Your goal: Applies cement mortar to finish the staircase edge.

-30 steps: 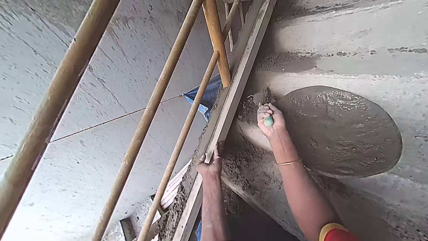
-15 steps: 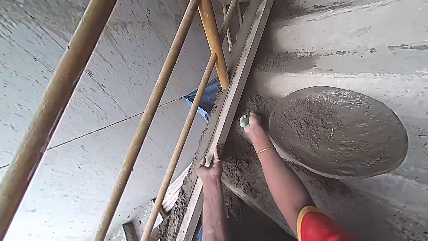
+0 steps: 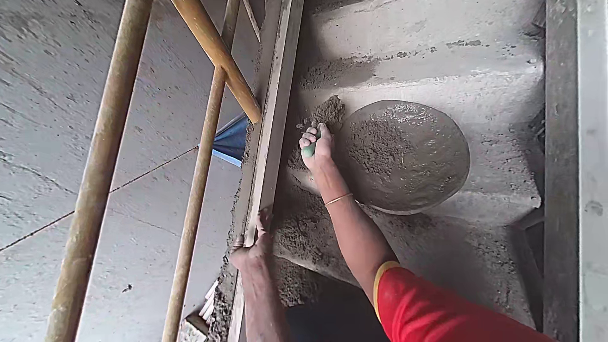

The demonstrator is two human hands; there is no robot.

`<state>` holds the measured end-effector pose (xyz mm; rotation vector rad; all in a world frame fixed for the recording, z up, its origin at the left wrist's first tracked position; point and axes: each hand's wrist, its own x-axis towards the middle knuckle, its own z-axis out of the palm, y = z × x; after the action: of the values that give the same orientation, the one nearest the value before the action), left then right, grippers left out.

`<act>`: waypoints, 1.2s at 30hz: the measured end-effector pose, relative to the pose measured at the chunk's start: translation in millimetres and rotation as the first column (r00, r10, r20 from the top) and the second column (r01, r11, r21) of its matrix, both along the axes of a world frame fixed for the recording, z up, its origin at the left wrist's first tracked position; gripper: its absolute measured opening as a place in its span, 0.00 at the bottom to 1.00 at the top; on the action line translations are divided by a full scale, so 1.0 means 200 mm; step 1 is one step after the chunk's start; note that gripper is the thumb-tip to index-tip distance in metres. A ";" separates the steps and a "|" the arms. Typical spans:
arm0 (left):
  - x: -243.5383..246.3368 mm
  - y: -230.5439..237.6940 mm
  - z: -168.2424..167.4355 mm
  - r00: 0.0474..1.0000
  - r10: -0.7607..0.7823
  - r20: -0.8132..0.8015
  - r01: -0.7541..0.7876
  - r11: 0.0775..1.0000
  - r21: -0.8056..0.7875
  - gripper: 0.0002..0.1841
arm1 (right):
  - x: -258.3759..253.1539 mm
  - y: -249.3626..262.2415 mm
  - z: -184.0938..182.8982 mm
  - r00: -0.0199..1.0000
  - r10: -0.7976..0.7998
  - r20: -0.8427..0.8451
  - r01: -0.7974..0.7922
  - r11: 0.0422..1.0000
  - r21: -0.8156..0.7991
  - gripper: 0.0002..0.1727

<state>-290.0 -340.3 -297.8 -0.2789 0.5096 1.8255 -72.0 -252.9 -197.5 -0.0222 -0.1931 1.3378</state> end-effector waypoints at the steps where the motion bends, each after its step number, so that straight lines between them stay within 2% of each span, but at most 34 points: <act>1: 0.00 0.00 0.00 1.000 -0.006 -0.003 0.006 1.000 0.000 0.35 | -0.01 -0.02 -0.01 0.999 0.035 0.006 -0.035 0.999 -0.012 0.17; 2: 0.01 0.01 0.00 1.000 0.000 0.003 0.000 1.000 0.000 0.35 | -0.03 -0.04 -0.02 0.995 0.101 0.023 -0.100 0.994 -0.043 0.17; 4: 0.00 0.01 0.00 0.999 0.020 0.033 -0.020 1.000 -0.012 0.33 | -0.09 -0.18 -0.05 0.960 0.203 0.191 -0.165 0.967 -0.195 0.18; 6: 0.00 0.02 0.00 0.995 0.061 0.083 -0.060 0.998 -0.023 0.31 | -0.13 -0.37 -0.13 0.862 0.318 0.394 -0.186 0.923 -0.338 0.20; 8: -0.01 0.02 0.00 0.990 0.088 0.112 -0.084 0.996 -0.042 0.31 | -0.13 -0.58 -0.29 0.754 0.460 0.469 -0.236 0.856 -0.460 0.20; 11: 0.01 0.01 0.03 0.989 0.097 0.109 -0.090 0.994 -0.064 0.30 | -0.10 -0.85 -0.54 0.669 0.621 0.408 -0.239 0.700 -0.673 0.17; 15: 0.01 0.00 0.04 0.991 0.071 0.110 -0.064 0.996 -0.061 0.30 | -0.15 -1.08 -0.80 0.696 0.667 0.267 -0.231 0.560 -0.796 0.17; 18: 0.00 0.01 0.04 0.995 0.062 0.084 -0.056 0.996 -0.076 0.31 | -0.33 -1.08 -0.87 0.731 0.661 0.171 -0.230 0.474 -0.850 0.17; 21: 0.00 0.02 0.02 0.994 0.077 0.076 -0.071 0.994 -0.079 0.32 | -0.56 -0.84 -0.94 0.788 0.582 0.200 -0.168 0.516 -0.840 0.18; 25: 0.00 0.03 0.04 0.988 0.096 0.121 -0.084 0.991 -0.100 0.31 | -0.63 -0.36 -1.04 0.727 0.608 0.320 -0.155 0.598 -0.786 0.22; 28: 0.00 0.01 0.04 0.987 0.105 0.119 -0.092 0.990 -0.108 0.29 | -0.55 -0.38 -1.05 0.731 0.608 0.309 -0.187 0.614 -0.767 0.21; 31: -0.01 0.02 0.04 0.987 0.105 0.126 -0.092 0.990 -0.103 0.29 | -0.41 -0.45 -0.89 0.730 0.635 0.254 -0.300 0.631 -0.716 0.19; 33: -0.01 0.02 0.04 0.985 0.102 0.138 -0.088 0.991 -0.102 0.29 | -0.30 -0.50 -0.69 0.718 0.658 0.227 -0.399 0.656 -0.641 0.20; 36: -0.01 0.03 0.04 0.983 0.095 0.155 -0.084 0.994 -0.077 0.29 | -0.11 -0.56 -0.35 0.799 0.569 0.195 -0.458 0.785 -0.417 0.22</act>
<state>-292.3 -334.0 -290.4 -0.4979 0.4564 1.8561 -93.8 -364.1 -268.4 -0.5240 -0.2344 1.9157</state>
